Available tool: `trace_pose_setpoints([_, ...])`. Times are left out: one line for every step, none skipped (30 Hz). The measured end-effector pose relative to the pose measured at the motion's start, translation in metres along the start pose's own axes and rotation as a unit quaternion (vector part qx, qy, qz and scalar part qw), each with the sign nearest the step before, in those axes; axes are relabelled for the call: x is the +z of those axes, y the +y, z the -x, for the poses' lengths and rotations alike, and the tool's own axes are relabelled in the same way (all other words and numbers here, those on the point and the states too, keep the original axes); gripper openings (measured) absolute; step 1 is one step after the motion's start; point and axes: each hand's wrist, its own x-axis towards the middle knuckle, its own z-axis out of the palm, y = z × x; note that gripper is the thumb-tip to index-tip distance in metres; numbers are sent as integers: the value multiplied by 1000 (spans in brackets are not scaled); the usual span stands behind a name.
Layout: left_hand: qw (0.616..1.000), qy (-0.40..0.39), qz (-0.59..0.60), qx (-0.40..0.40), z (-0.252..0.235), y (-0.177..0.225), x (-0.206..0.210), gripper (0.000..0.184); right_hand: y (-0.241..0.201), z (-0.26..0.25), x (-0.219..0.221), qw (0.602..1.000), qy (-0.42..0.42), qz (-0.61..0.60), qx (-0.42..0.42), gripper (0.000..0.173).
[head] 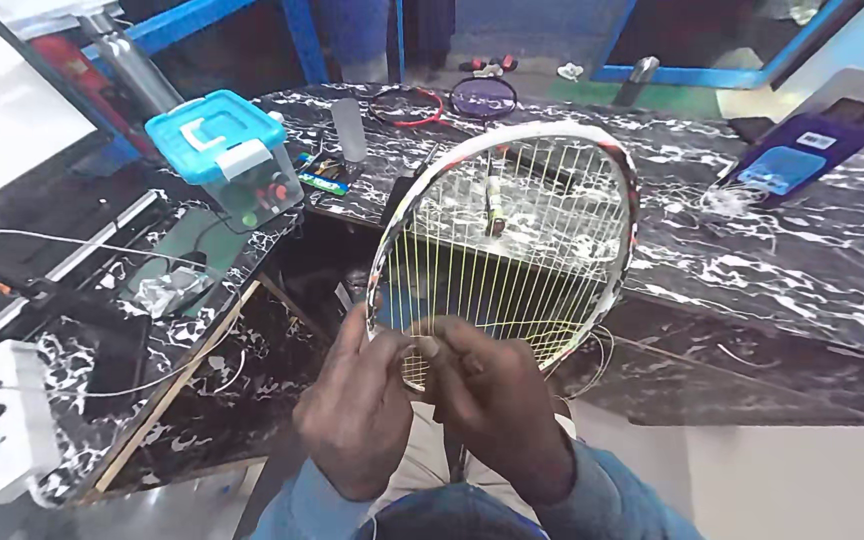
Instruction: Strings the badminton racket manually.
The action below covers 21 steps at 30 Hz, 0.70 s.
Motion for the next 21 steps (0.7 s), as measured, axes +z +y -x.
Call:
trace_pose_setpoints([1000,1,-18,-1,0,1,1,9,0,0,0,1000,-2,3,-2,23])
trace_pose_setpoints([1000,2,-21,-2,0,1,1,10,0,1,-1,1000,-5,1,-4,24])
trace_pose_setpoints([1000,6,-8,-3,1,1,1,10,0,1,-1,1000,-7,-2,-6,24])
trace_pose_setpoints([1000,11,21,-4,2,0,2,8,1,1,-2,1000,-9,-5,-9,24])
trace_pose_setpoints([998,15,61,-8,3,-2,3,8,1,1,-2,1000,-9,-10,-10,23])
trace_pose_setpoints([995,15,94,-14,4,-2,3,11,2,1,-1,1000,-6,-16,-11,23])
trace_pose_setpoints([993,12,112,-16,5,-3,3,15,3,1,-1,1000,-3,-21,-11,23])
trace_pose_setpoints([993,7,114,-15,4,-3,3,18,4,1,-1,1000,-1,-25,-12,23])
trace_pose_setpoints([995,1,104,-11,4,-3,2,17,4,1,0,1000,0,-27,-12,23])
trace_pose_setpoints([996,-4,93,-4,3,-2,1,17,4,0,0,1000,0,-27,-12,23])
trace_pose_setpoints([997,-6,79,1,2,-2,1,15,3,0,0,1000,0,-25,-10,23])
trace_pose_setpoints([998,-5,65,4,1,-1,0,13,3,1,0,1000,1,-22,-10,23])
trace_pose_setpoints([999,-3,49,5,0,0,1,12,3,1,1,1000,1,-19,-10,23])
trace_pose_setpoints([1000,0,28,3,0,1,1,10,3,2,1,1000,1,-18,-10,24])
trace_pose_setpoints([1000,2,7,1,-1,2,2,11,3,2,1,1000,-1,-22,-9,24])
trace_pose_setpoints([1000,5,-5,-1,-1,3,2,11,3,2,1,999,-4,-33,-5,25])
trace_pose_setpoints([1000,9,-10,0,-1,4,3,12,3,1,0,998,-6,-55,5,25])
trace_pose_setpoints([1000,12,-4,1,-1,4,4,11,3,0,0,997,-4,-79,17,23])
trace_pose_setpoints([1000,13,16,0,-1,3,4,10,3,-1,-1,995,2,-96,29,20])
trace_pose_setpoints([999,13,48,-4,0,2,5,10,3,-2,0,994,13,-101,39,18])
trace_pose_setpoints([997,15,81,-9,1,1,5,11,3,-2,0,995,27,-91,43,16])
